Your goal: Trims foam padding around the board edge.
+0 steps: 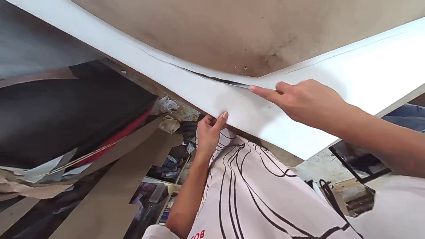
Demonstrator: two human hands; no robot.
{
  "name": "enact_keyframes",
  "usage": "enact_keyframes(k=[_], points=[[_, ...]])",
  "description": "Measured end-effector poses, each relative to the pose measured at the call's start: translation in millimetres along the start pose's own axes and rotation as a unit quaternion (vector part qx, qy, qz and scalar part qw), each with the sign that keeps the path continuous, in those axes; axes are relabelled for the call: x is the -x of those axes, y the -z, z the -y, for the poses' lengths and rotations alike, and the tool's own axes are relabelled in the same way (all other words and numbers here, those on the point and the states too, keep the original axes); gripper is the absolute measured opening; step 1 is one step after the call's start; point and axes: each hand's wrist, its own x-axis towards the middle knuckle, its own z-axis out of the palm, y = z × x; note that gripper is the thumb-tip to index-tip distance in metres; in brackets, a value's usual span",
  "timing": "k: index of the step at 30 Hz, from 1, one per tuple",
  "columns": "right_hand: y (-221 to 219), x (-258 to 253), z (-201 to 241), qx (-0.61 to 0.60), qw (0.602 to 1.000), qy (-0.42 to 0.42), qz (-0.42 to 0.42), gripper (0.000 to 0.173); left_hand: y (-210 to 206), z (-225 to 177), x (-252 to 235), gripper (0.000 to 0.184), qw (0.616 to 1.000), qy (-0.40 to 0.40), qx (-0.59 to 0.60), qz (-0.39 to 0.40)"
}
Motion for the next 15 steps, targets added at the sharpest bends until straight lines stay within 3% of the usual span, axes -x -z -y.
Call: enact_keyframes(k=[8,15], points=[[17.8,9.7,-38.5,0.020,0.996,0.079,0.040,0.066,1.3,-0.1,5.9,0.026,1.000,-0.008,-0.004,-0.002],[48.9,33.9,-62.6,0.031,0.993,0.095,0.058,0.061,1.3,-3.1,8.3,0.025,1.000,-0.008,-0.005,-0.006]])
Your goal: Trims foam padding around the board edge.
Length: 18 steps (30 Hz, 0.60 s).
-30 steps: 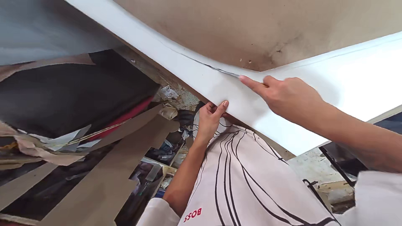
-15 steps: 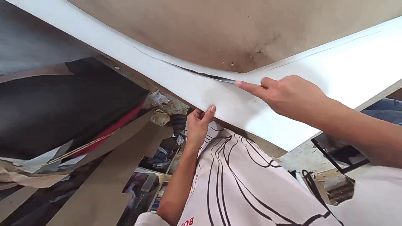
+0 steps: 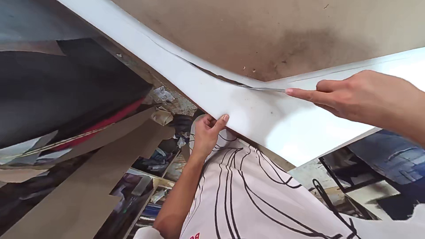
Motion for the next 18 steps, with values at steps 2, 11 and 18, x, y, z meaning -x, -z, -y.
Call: enact_keyframes(k=[2,11,18], points=[[11.1,9.6,-8.1,-0.004,1.000,0.013,0.017,0.060,0.0,1.0,-1.5,0.025,1.000,0.003,-0.002,0.001],[-11.1,22.2,20.0,-0.008,0.997,-0.083,0.004,0.060,-17.4,-5.0,-3.8,0.032,0.998,0.039,0.053,-0.022],[-30.3,19.8,63.8,-0.018,0.989,-0.140,-0.037,0.062,-37.6,0.4,0.1,0.039,0.998,0.010,0.049,-0.031]])
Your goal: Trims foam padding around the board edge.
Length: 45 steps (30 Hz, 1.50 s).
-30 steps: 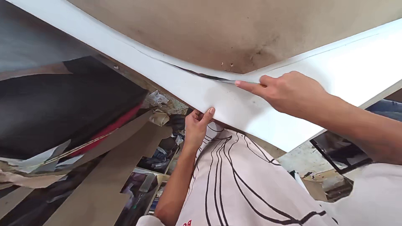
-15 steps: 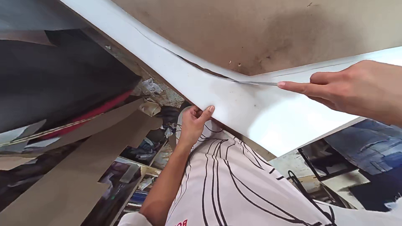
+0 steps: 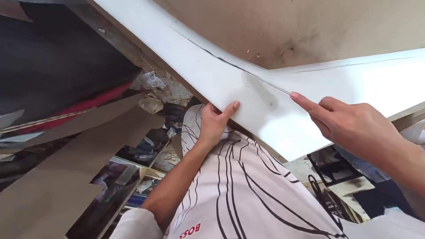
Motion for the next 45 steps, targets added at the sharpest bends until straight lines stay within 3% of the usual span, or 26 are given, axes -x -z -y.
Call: enact_keyframes(k=[5,18,22,30,41,45], points=[[-5.1,-24.5,10.2,0.020,1.000,0.003,0.013,0.062,9.4,6.8,1.3,0.039,1.000,-0.020,0.005,0.021],[11.0,-21.4,9.8,0.031,0.998,-0.006,0.049,0.063,15.4,10.5,3.9,0.039,0.998,-0.048,0.014,0.048],[19.9,-28.6,5.5,0.040,0.997,0.028,0.052,0.064,16.6,15.1,0.1,0.038,0.996,-0.056,0.017,0.072],[60.1,-27.4,-60.6,0.076,0.991,0.104,0.042,0.066,18.9,15.1,-4.3,0.042,0.997,-0.036,0.001,0.068],[33.8,-23.1,-88.1,0.131,0.983,0.131,-0.010,0.058,15.8,11.0,-0.7,0.041,0.999,-0.018,-0.027,0.032],[20.4,-28.0,-79.6,0.134,0.983,0.126,-0.021,0.058,15.2,12.0,0.9,0.041,0.999,-0.016,-0.032,0.036]])
